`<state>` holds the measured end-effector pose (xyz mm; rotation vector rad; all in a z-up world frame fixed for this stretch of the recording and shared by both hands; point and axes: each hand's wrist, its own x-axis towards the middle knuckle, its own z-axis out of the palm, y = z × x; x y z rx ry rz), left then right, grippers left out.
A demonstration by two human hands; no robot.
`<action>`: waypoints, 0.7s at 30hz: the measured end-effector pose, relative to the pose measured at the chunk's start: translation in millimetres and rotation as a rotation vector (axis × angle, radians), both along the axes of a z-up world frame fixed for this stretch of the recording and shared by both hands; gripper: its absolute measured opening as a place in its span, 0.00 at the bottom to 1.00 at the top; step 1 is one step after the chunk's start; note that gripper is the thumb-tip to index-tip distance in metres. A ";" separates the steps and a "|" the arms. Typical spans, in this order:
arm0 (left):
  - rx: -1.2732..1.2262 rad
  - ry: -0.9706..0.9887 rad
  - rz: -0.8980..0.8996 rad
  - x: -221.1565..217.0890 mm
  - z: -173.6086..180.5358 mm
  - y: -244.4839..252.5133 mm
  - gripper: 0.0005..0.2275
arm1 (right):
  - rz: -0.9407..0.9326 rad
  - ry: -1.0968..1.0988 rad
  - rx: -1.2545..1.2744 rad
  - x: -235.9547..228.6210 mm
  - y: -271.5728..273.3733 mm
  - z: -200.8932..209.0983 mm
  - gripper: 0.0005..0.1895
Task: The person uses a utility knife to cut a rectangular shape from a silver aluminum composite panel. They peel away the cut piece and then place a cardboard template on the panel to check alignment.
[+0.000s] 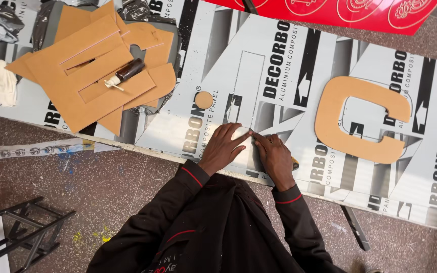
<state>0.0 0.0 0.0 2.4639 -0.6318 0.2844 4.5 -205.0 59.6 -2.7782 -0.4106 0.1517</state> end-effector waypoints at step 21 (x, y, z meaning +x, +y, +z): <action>0.011 0.036 -0.017 3.0 5.1 1.5 0.18 | -0.029 0.051 -0.032 2.4 3.1 7.2 0.17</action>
